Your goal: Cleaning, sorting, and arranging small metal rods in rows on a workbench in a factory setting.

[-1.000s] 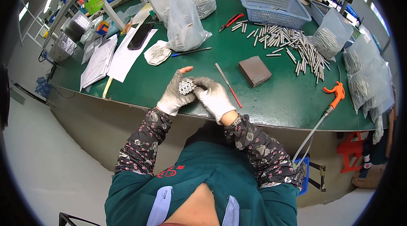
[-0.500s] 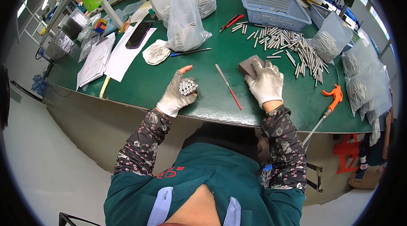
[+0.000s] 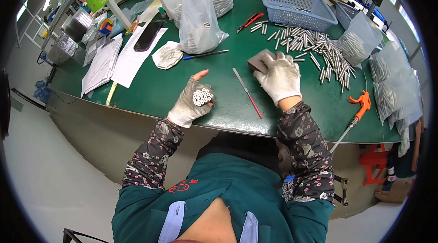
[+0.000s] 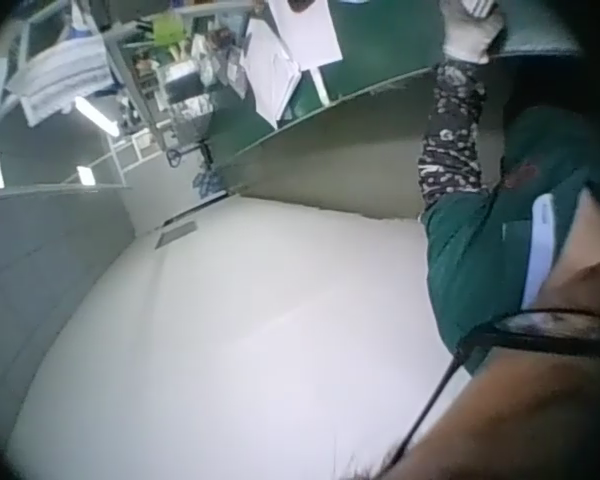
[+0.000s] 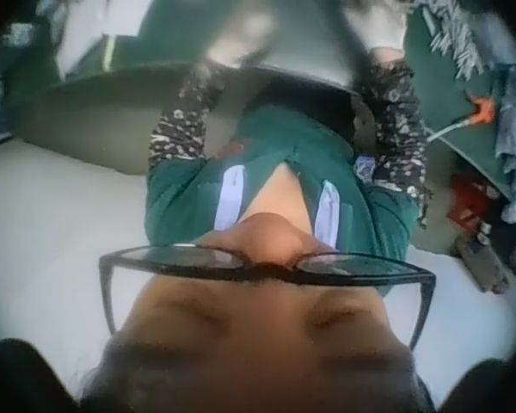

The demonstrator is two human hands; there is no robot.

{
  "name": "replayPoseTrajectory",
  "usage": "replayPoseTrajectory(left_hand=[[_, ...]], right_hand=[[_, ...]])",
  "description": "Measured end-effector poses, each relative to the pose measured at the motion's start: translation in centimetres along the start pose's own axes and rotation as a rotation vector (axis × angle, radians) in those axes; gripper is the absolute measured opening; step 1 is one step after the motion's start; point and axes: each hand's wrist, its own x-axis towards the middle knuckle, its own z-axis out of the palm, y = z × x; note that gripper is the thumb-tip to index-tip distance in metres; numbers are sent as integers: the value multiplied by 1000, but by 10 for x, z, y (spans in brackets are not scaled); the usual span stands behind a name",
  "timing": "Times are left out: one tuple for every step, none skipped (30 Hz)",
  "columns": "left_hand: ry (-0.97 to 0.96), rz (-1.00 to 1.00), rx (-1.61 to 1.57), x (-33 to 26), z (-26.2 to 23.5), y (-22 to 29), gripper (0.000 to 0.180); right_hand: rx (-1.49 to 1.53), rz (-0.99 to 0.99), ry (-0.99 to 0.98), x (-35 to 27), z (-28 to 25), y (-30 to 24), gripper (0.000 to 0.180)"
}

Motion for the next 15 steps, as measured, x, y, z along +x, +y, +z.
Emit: replayPoseTrajectory(left_hand=[[-16,4,-20,0,0,1,88],[-18,1,-24,1,0,1,88],[-11,16,-4,2,0,1,88],[0,29,19,1,0,1,88],[-1,25,18,1,-1,0,88],[1,39,35,2,-1,0,87],[-6,60,49,4,3,2,87],[-25,64,39,6,7,7,87],[-19,2,-56,6,9,15,87],[-37,-56,-155,7,14,17,86],[-9,-15,-132,6,9,4,80],[18,55,-62,5,0,-15,80],[47,105,-4,4,-6,-28,80],[64,41,-152,1,1,-16,81],[60,64,-110,1,-3,-25,81]], right_hand=[[-2,3,-4,-3,3,5,40],[-32,-17,-1,-8,8,12,42],[-61,-37,2,-11,10,19,45],[12,-37,-11,-12,6,25,48],[120,-18,23,-11,2,30,47],[103,3,39,-12,-4,36,46],[78,32,59,-15,-14,47,45],[9,14,95,-19,-22,62,42],[-16,5,105,-23,-30,78,39],[-8,95,45,-24,-42,87,39],[-4,189,-4,-23,-54,95,38],[-40,292,-5,-22,-59,100,36],[-58,349,46,-22,-60,118,34],[-104,386,92,-25,-62,133,32],[-145,412,139,-29,-67,144,30]])
